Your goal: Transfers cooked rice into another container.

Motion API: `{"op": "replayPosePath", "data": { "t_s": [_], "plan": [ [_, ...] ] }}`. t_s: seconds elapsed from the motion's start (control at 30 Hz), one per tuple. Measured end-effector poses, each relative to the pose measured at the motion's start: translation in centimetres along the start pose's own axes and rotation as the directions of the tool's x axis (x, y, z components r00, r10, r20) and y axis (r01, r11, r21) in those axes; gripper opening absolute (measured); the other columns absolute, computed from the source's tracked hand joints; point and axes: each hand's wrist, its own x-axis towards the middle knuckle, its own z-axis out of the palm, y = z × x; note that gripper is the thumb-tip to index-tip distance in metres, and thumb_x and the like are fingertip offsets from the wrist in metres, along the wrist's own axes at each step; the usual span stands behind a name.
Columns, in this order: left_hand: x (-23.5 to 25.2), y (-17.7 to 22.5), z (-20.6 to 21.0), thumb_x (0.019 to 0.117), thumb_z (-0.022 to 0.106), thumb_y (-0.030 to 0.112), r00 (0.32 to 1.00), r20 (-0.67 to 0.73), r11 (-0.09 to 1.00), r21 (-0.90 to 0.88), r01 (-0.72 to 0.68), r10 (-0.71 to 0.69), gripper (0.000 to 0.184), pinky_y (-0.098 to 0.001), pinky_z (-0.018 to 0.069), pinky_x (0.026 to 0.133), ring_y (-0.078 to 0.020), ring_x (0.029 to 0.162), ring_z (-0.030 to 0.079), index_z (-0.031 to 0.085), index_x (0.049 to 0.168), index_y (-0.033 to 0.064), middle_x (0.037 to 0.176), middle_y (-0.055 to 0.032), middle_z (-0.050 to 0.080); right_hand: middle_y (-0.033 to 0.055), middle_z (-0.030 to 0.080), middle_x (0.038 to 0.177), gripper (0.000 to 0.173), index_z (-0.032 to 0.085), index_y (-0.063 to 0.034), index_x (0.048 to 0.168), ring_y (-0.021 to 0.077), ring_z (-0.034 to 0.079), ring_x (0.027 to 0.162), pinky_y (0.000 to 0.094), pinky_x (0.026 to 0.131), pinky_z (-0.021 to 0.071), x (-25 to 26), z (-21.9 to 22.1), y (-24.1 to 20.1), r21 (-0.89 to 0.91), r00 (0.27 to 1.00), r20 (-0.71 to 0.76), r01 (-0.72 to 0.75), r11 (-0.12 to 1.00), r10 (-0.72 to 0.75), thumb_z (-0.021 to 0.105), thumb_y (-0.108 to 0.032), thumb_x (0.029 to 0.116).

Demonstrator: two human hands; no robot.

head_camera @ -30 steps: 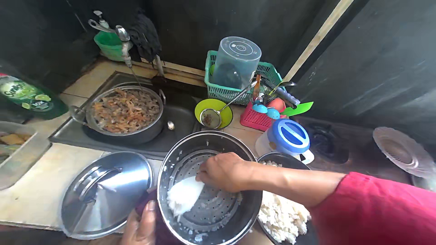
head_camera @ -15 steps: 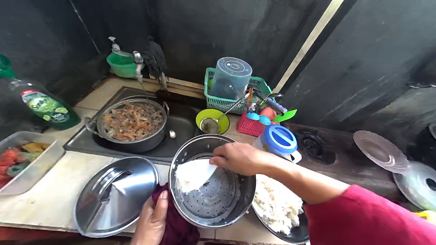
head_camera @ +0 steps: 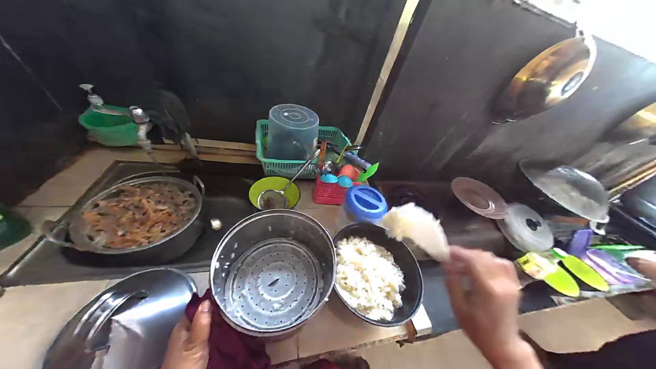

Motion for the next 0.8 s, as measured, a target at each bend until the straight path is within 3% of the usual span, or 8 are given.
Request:
{"op": "replayPosePath", "data": {
  "t_s": [0.1, 0.27, 0.4, 0.5, 0.57, 0.63, 0.7, 0.8],
  "plan": [
    [0.0, -0.1, -0.5, 0.1096, 0.033, 0.028, 1.000, 0.023, 1.000, 0.025, 0.006, -0.007, 0.050, -0.0155, 0.0473, 0.100, 0.0083, 0.109, 0.058, 0.050, 0.131, -0.0142, 0.117, -0.0090, 0.065, 0.0090, 0.070, 0.082, 0.032, 0.076, -0.0138, 0.103, 0.0299, 0.068, 0.076, 0.0532, 0.074, 0.0497, -5.0, 4.7, 1.0, -0.250, 1.000, 0.003, -0.006, 0.968, 0.007, 0.049, -0.031, 0.1048],
    [-0.1, 0.1, -0.3, 0.1091, 0.035, 0.025, 1.000, 0.031, 0.999, -0.041, 0.005, -0.004, 0.047, -0.0137, 0.0473, 0.100, 0.0098, 0.108, 0.058, 0.050, 0.129, -0.0142, 0.115, -0.0049, 0.065, 0.0089, 0.069, 0.081, 0.038, 0.075, -0.0125, 0.101, 0.0303, 0.066, 0.073, 0.0521, 0.071, 0.0472, -4.3, 4.0, 2.2, -0.281, 0.999, 0.033, -0.028, 0.959, 0.039, 0.045, -0.035, 0.1055],
    [0.2, -0.4, -0.2, 0.1079, 0.039, 0.034, 1.000, 0.027, 0.999, -0.042, 0.000, 0.001, 0.052, -0.0140, 0.0483, 0.099, 0.0090, 0.107, 0.060, 0.053, 0.128, -0.0125, 0.114, -0.0043, 0.067, 0.0131, 0.072, 0.090, 0.045, 0.073, -0.0051, 0.110, 0.0335, 0.069, 0.080, 0.0595, 0.073, 0.0503, -1.2, 2.1, 1.2, -0.066, 0.992, 0.082, -0.095, 0.993, 0.101, 0.044, -0.038, 0.1054],
    [0.2, -0.7, -0.1, 0.1056, 0.044, 0.042, 1.000, -0.003, 0.998, -0.057, 0.004, -0.004, 0.056, -0.0147, 0.0507, 0.098, 0.0081, 0.105, 0.062, 0.056, 0.124, -0.0095, 0.111, -0.0014, 0.069, 0.0018, 0.068, 0.081, 0.045, 0.072, -0.0104, 0.109, 0.0199, 0.063, 0.073, 0.0535, 0.071, 0.0482, 3.6, 0.4, -0.2, 0.153, 0.988, 0.138, -0.085, 0.985, 0.064, 0.043, -0.044, 0.1039],
    [0.1, -0.8, 0.0, 0.1044, 0.047, 0.046, 1.000, -0.009, 0.997, -0.078, 0.010, -0.011, 0.059, -0.0155, 0.0518, 0.097, 0.0072, 0.104, 0.063, 0.056, 0.124, -0.0085, 0.109, 0.0000, 0.069, -0.0051, 0.067, 0.085, 0.042, 0.072, -0.0152, 0.108, 0.0118, 0.063, 0.079, 0.0474, 0.076, 0.0488, 7.7, -0.1, -2.5, 0.237, 0.975, 0.188, 0.068, 0.969, -0.115, 0.044, -0.046, 0.1042],
    [-0.1, -0.8, -0.1, 0.1048, 0.048, 0.047, 1.000, -0.001, 0.994, -0.109, 0.010, -0.010, 0.061, -0.0167, 0.0524, 0.097, 0.0063, 0.105, 0.064, 0.053, 0.127, -0.0098, 0.111, 0.0002, 0.069, -0.0072, 0.068, 0.085, 0.034, 0.073, -0.0193, 0.100, 0.0114, 0.065, 0.081, 0.0439, 0.075, 0.0504, 11.6, 0.4, -6.1, 0.244, 0.897, 0.223, 0.327, 0.913, -0.381, 0.049, -0.043, 0.1015],
    [-0.4, -0.6, -0.1, 0.1062, 0.048, 0.042, 1.000, -0.008, 0.993, -0.120, 0.000, -0.001, 0.057, -0.0170, 0.0527, 0.098, 0.0066, 0.104, 0.064, 0.051, 0.128, -0.0106, 0.111, 0.0015, 0.069, -0.0079, 0.066, 0.078, 0.026, 0.073, -0.0237, 0.091, 0.0127, 0.064, 0.075, 0.0412, 0.069, 0.0488, 14.5, 2.6, -10.1, 0.275, 0.758, 0.276, 0.527, 0.804, -0.591, 0.055, -0.042, 0.0970],
    [-0.7, -0.7, 0.0, 0.1078, 0.047, 0.035, 1.000, -0.023, 0.993, -0.115, -0.016, 0.013, 0.048, -0.0178, 0.0534, 0.098, 0.0075, 0.104, 0.064, 0.052, 0.125, -0.0086, 0.109, 0.0052, 0.070, -0.0022, 0.067, 0.076, 0.026, 0.074, -0.0205, 0.088, 0.0180, 0.065, 0.072, 0.0451, 0.071, 0.0513, 17.1, 7.1, -15.4, 0.308, 0.545, 0.493, 0.619, 0.722, -0.678, 0.060, -0.040, 0.0978]
  ]
}}
